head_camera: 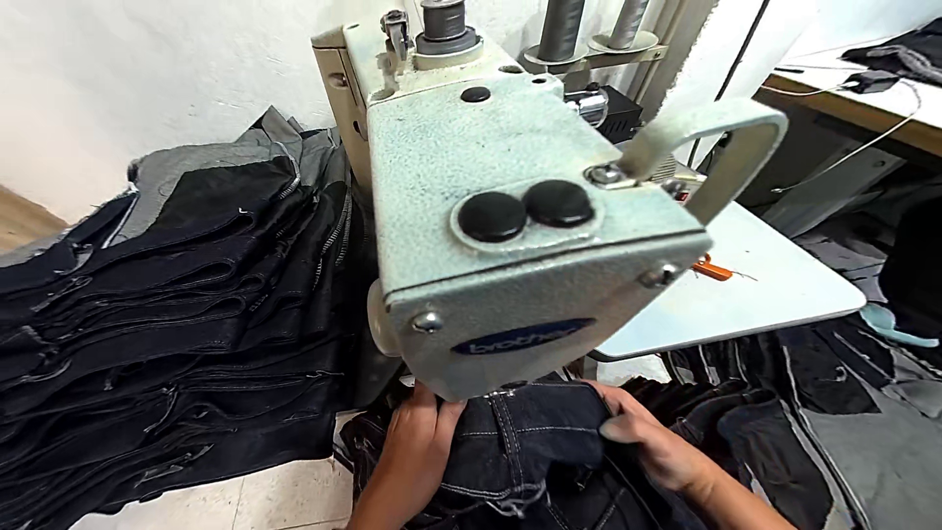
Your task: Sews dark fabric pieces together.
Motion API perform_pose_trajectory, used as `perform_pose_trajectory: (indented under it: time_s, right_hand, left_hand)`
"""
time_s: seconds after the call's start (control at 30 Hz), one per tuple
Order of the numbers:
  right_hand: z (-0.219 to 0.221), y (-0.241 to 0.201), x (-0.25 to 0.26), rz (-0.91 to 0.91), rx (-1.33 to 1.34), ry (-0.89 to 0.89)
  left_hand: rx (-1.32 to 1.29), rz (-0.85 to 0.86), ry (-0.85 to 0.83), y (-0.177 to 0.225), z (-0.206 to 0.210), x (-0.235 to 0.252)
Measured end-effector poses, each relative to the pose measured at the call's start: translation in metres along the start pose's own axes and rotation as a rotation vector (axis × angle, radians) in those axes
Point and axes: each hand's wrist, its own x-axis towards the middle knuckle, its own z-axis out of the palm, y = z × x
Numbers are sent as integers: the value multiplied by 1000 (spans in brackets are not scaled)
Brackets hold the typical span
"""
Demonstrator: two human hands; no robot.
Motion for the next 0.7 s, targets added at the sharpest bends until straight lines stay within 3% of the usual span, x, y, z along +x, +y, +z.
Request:
perform_pose_trajectory:
  time_s: [0.07,0.17,0.23,0.27,0.4,0.57,0.7]
  right_hand:
    - [10,-9,-1,-44,-61,10]
    - [35,-36,23,88,-92,339]
    - [45,-50,49,222,-29,526]
    - [46,-54,58,240,4,549]
    - [38,-50,61,185,22,451]
    - [36,-47,59,182,20,481]
    - [36,-48,59,169,19,475]
  left_hand:
    - [-105,88,105,0,5,0]
    - [-177,105,238,4,8,16]
    - [-256,-41,119,7,-1,30]
    - [-295,-32,74,4,-5,34]
    - [-340,295,128,-5,-7,33]
    - [-47,232,209,-1,0,29]
    - [31,328,274,-5,0,27]
